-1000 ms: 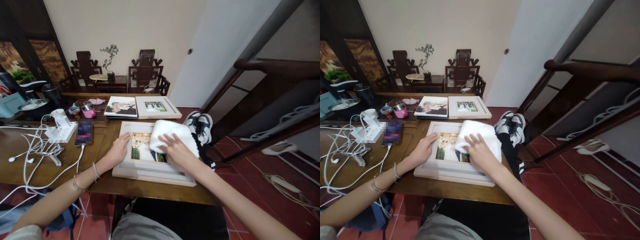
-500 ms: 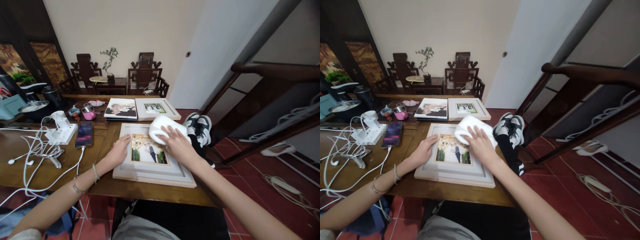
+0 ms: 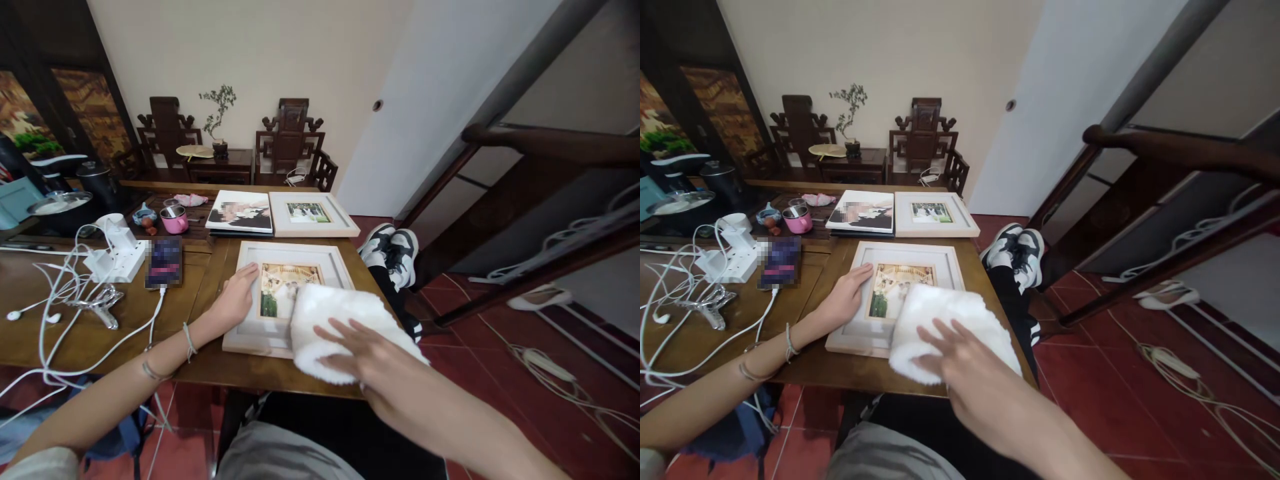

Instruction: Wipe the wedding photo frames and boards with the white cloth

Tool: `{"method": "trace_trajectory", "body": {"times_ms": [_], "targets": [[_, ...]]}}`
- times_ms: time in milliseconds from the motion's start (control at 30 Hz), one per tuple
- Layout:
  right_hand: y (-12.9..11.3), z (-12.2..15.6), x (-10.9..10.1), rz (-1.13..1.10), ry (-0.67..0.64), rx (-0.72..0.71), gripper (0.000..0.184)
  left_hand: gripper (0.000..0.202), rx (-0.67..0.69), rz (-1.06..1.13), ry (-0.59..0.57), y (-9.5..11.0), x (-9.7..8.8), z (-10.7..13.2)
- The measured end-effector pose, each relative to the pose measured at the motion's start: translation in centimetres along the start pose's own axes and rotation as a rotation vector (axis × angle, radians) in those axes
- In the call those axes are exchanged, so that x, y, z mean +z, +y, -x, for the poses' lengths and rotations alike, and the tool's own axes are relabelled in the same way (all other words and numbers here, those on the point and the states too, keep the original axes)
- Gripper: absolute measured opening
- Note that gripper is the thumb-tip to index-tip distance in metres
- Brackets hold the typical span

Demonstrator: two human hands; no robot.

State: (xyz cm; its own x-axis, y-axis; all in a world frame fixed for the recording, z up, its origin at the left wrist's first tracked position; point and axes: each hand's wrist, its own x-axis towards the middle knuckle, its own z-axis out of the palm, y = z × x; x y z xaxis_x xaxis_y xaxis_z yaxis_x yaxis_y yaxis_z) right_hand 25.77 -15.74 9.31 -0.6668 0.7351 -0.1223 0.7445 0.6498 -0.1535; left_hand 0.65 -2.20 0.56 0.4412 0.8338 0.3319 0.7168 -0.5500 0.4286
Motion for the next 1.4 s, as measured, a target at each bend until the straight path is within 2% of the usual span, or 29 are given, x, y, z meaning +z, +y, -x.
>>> {"method": "trace_trajectory", "body": {"times_ms": [100,167,367,467,533,600,700,800,900,967,1033,1167,1267,1333,1400], "targets": [[-1.5,0.1,0.1,-0.034,-0.014,-0.011,0.076,0.052,-0.012,0.011,0.001,0.0,0.0,-0.1],[-0.6,-1.5,0.8,-0.007,0.025,0.031,0.074,0.052,0.0,0.014,-0.005,-0.1,0.0,-0.1],[7.4,-9.2,1.9,0.251,0.237,0.242,0.068,0.051,0.035,-0.01,-0.021,-0.3,-0.1,-0.2],[9.4,-11.7,1.6,0.334,0.261,0.306,0.061,0.051,0.028,-0.01,-0.011,-0.3,0.0,-0.2],[9.0,-11.9,1.6,0.33,0.221,0.257,0.058,0.052,0.02,-0.007,-0.01,-0.3,0.1,-0.1],[7.5,-10.9,1.6,0.289,0.174,0.17,0.059,0.053,0.011,0.0,-0.016,-0.2,0.1,-0.1],[4.3,-7.5,1.1,0.159,0.059,0.068,0.069,0.055,-0.014,0.013,-0.025,0.0,0.0,0.0],[1.5,-3.6,-0.4,-0.021,-0.086,-0.014,0.077,0.055,-0.044,0.012,-0.028,0.3,-0.1,0.0],[0.0,-2.0,-1.4,-0.134,-0.153,-0.075,0.08,0.053,-0.048,0.013,-0.038,0.5,-0.2,0.0],[0.0,-2.7,-1.2,-0.129,-0.143,-0.065,0.08,0.052,-0.048,0.01,-0.045,0.5,-0.2,-0.1],[1.0,-4.5,-0.3,-0.059,-0.077,-0.024,0.08,0.052,-0.049,0.003,-0.051,0.6,-0.2,-0.1],[5.4,-9.2,1.3,0.168,0.122,0.08,0.073,0.054,-0.046,-0.007,-0.078,0.7,-0.3,-0.3],[8.2,-12.1,1.3,0.283,0.198,0.167,0.064,0.054,-0.041,0.007,-0.085,0.6,-0.4,-0.5],[8.6,-13.2,1.1,0.294,0.195,0.202,0.059,0.054,-0.023,0.024,-0.081,0.5,-0.4,-0.5],[7.6,-13.3,1.0,0.274,0.147,0.184,0.061,0.053,-0.006,0.031,-0.076,0.4,-0.4,-0.4]]}}
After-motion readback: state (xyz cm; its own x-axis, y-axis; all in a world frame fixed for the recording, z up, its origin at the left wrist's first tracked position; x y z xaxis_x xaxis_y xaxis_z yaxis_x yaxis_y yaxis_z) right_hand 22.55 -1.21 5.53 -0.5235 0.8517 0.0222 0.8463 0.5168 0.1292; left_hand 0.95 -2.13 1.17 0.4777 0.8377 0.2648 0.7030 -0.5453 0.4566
